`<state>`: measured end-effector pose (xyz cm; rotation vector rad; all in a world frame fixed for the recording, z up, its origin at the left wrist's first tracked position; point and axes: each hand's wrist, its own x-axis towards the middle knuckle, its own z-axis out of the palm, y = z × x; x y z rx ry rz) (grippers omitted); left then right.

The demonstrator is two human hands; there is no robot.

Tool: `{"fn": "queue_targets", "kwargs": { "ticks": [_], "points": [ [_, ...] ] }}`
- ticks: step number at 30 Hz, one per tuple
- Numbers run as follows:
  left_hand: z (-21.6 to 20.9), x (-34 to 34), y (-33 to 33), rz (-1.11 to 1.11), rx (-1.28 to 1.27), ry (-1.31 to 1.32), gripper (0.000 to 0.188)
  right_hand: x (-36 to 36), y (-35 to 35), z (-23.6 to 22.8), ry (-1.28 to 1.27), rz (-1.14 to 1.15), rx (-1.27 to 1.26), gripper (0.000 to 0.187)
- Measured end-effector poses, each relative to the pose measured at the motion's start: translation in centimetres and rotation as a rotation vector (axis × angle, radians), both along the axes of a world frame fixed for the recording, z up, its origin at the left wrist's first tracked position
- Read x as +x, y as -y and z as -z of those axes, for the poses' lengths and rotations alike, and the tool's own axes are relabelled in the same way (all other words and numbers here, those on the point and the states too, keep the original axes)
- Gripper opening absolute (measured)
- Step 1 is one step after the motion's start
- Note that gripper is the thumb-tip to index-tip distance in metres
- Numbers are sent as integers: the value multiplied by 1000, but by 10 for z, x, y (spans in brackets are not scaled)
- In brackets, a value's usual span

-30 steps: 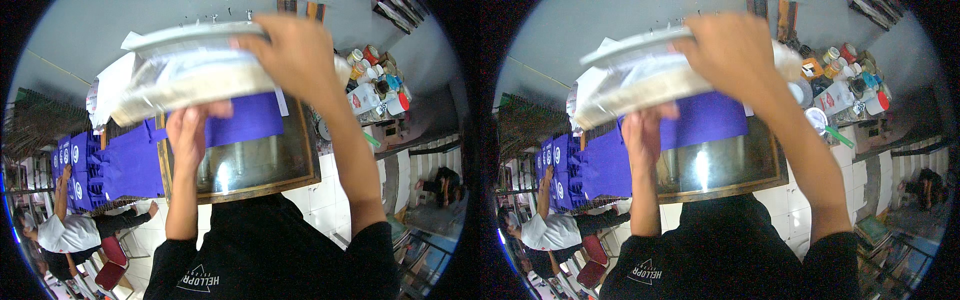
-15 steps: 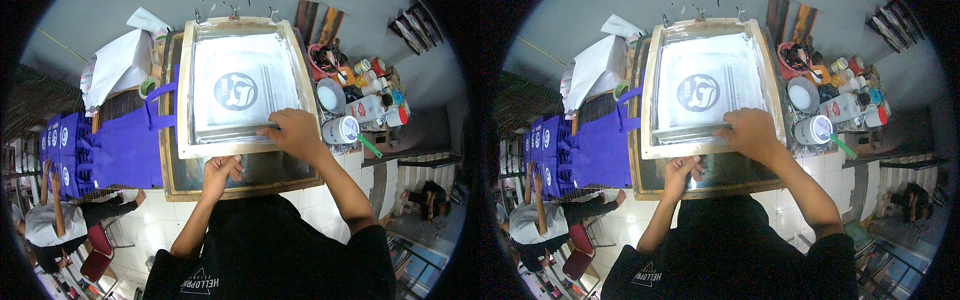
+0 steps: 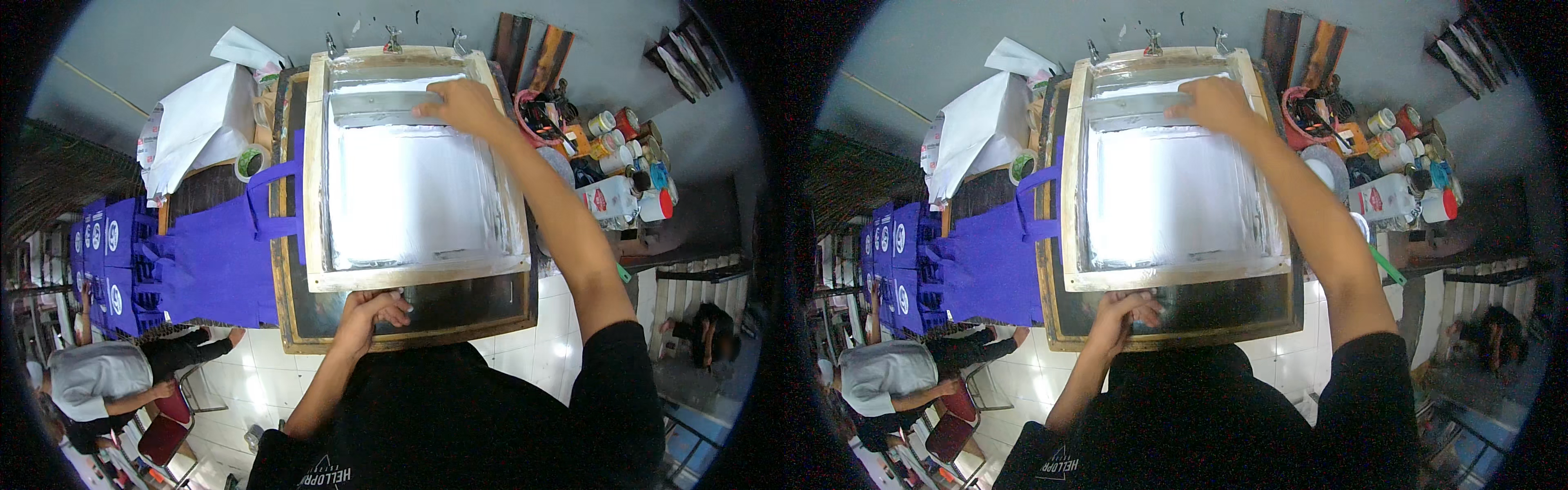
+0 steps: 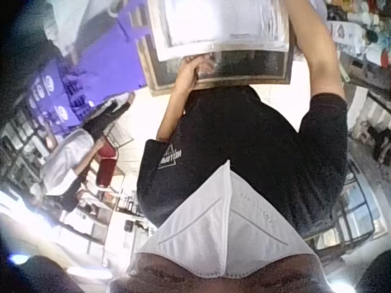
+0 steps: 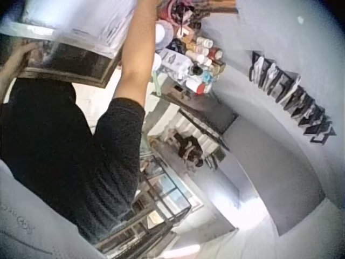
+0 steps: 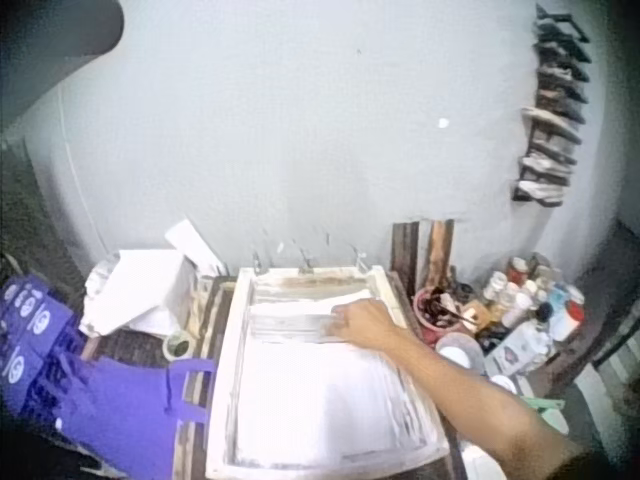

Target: The person performs screen printing on blue tote bags by placing each bag onto a printing table and using a squeegee to apply white ink through a screen frame.

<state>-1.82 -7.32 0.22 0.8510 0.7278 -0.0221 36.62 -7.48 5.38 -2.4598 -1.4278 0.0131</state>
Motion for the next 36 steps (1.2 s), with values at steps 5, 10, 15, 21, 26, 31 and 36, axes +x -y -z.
{"fn": "queue_targets", "kwargs": {
  "ticks": [5,10,15,21,26,31,36],
  "points": [
    [-8,-3,2,-112,-311,78,47,29,-21,-21,0,14,-8,74],
    [-30,4,-26,233,-13,89,36,32,-17,8,124,39,5,71],
    [-79,109,-91,111,1103,206,26,-1,-2,14,210,118,46,70],
    [-58,194,-182,286,1730,60,34,-25,9,24,266,53,170,66],
    [-55,171,-165,249,1668,44,29,-47,30,24,223,59,145,63],
    [-49,139,-139,203,1641,117,24,-80,60,22,210,25,127,59],
    [-54,97,-109,219,1611,96,17,-121,90,23,243,-12,173,57]
  ]
}}
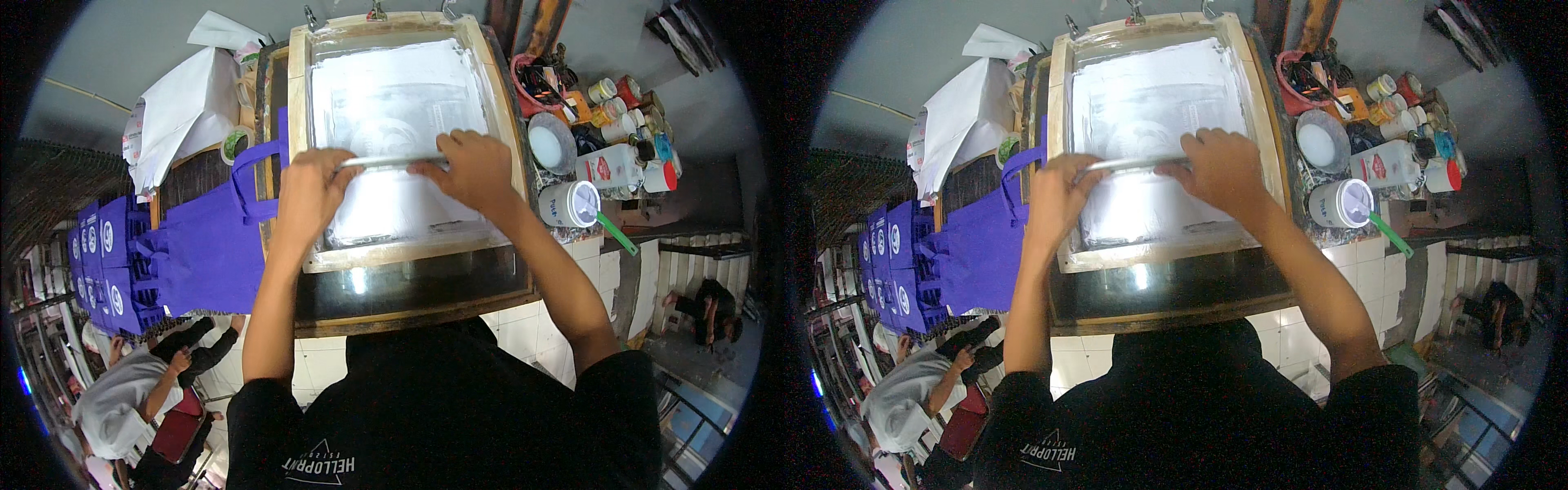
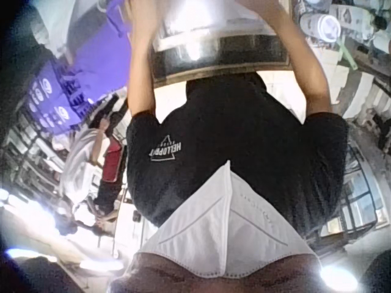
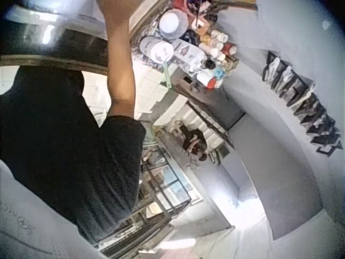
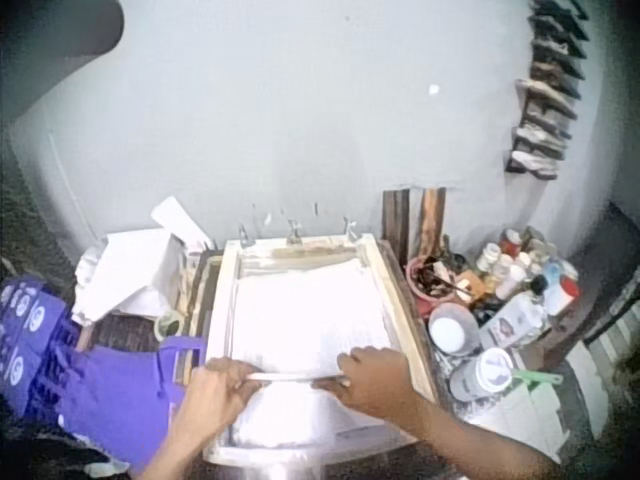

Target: The person performs screen printing on blue tote bags by placing each bag onto a printing table and using a squeegee to apply white ink through a screen frame.

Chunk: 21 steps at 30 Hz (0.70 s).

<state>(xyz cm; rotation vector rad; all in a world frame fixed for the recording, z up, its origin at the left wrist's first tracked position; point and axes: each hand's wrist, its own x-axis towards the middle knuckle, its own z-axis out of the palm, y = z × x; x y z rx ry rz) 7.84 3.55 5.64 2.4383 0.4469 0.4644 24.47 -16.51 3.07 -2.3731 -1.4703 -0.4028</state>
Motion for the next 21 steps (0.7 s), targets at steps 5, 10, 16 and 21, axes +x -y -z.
{"fn": "queue_targets", "kwargs": {
  "ticks": [5,10,16,21],
  "points": [
    [-3,-47,35,59,53,5,12,-48,37,0,-67,1,-61,54],
    [8,-75,47,100,77,-18,31,-70,54,8,-57,-3,-69,37],
    [47,-118,48,-41,307,-22,107,-72,63,15,-41,-55,34,27],
    [45,-133,40,-76,400,171,123,-67,67,-18,-18,-94,203,25]
  ]
}}
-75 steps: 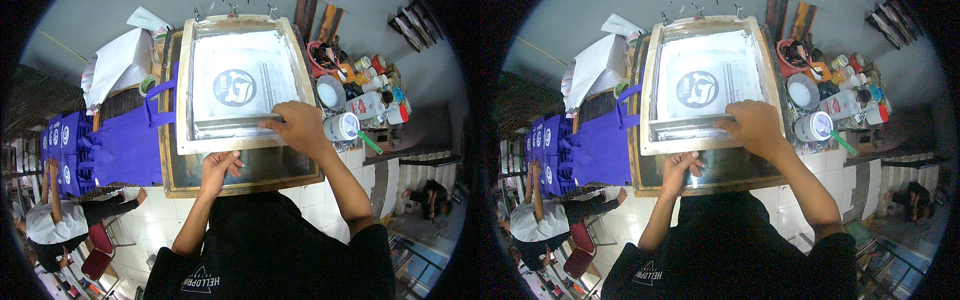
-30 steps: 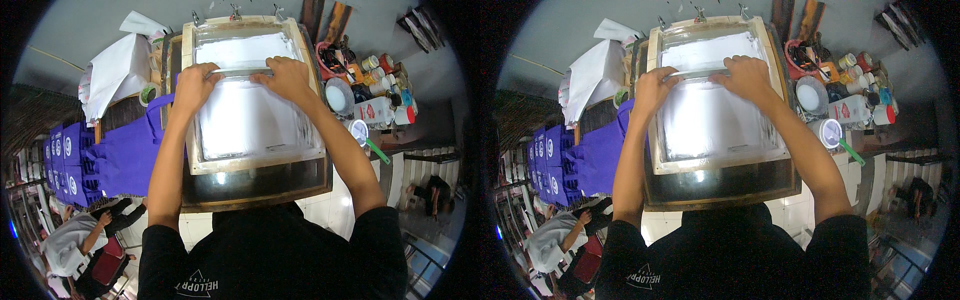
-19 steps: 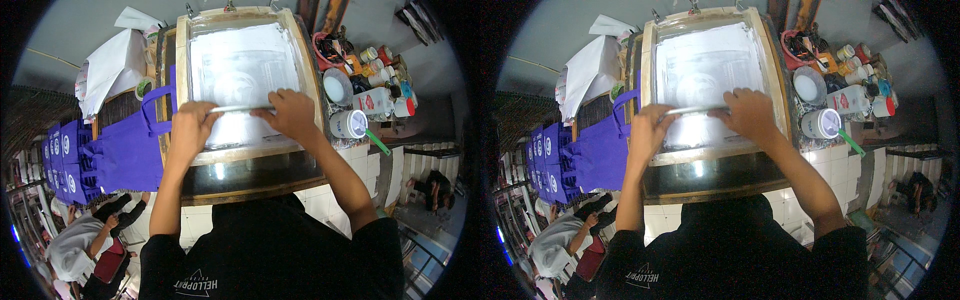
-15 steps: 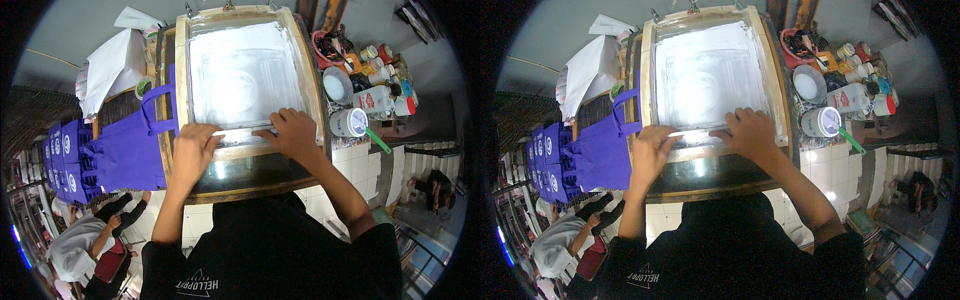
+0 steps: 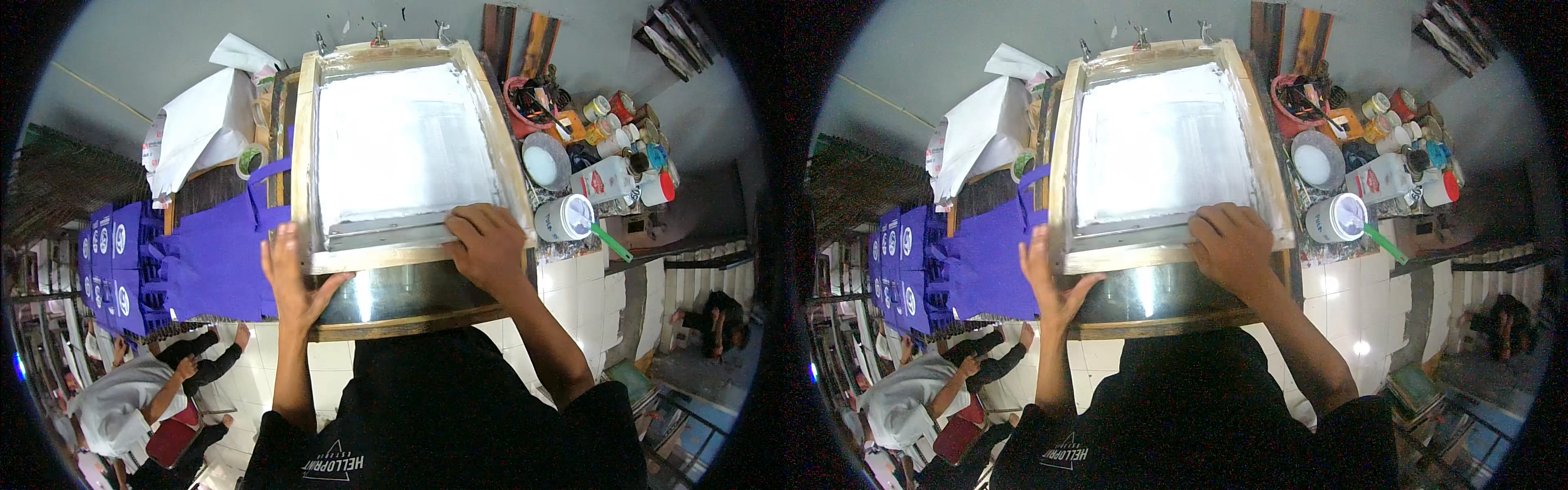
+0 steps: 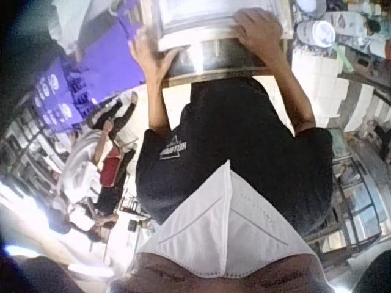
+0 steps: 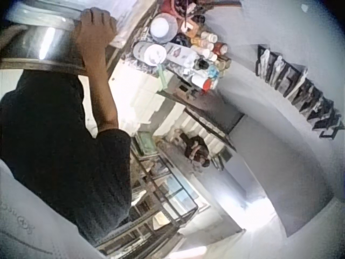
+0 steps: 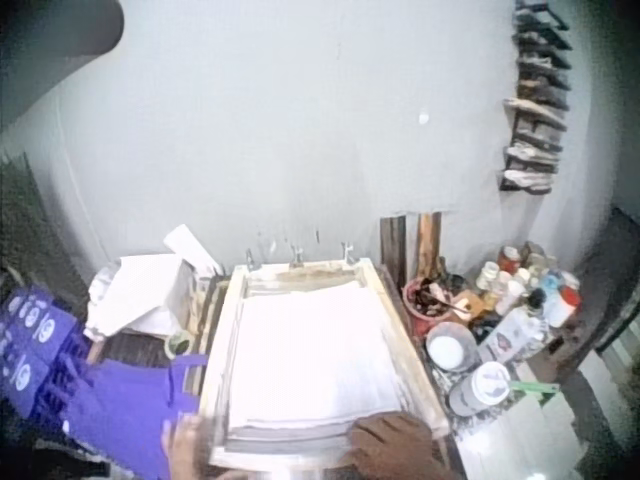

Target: The person performs screen printing on blue tote bags by placing each bag onto a printing table and using a squeegee to apply white ink through a screen frame.

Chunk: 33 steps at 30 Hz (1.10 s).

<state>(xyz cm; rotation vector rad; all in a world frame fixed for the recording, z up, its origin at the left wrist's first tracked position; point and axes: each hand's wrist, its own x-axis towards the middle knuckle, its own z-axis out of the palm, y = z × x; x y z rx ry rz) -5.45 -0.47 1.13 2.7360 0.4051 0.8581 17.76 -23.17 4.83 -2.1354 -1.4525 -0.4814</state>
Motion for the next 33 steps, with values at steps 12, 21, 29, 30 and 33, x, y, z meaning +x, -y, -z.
{"fn": "queue_targets", "kwargs": {
  "ticks": [12,21,29,30,33],
  "points": [
    [-1,72,-15,-188,140,37,41,65,-55,-161,317,56,317,24],
    [-10,31,-12,-178,-20,-90,56,88,-82,-228,-27,227,115,34],
    [5,67,-87,-655,-389,-527,96,110,-109,-278,58,262,145,39],
    [4,57,-100,-653,-508,-566,92,115,-114,-281,81,247,156,39],
    [32,2,-158,-423,-989,-293,31,127,-128,-288,15,205,231,38]
  ]
}}
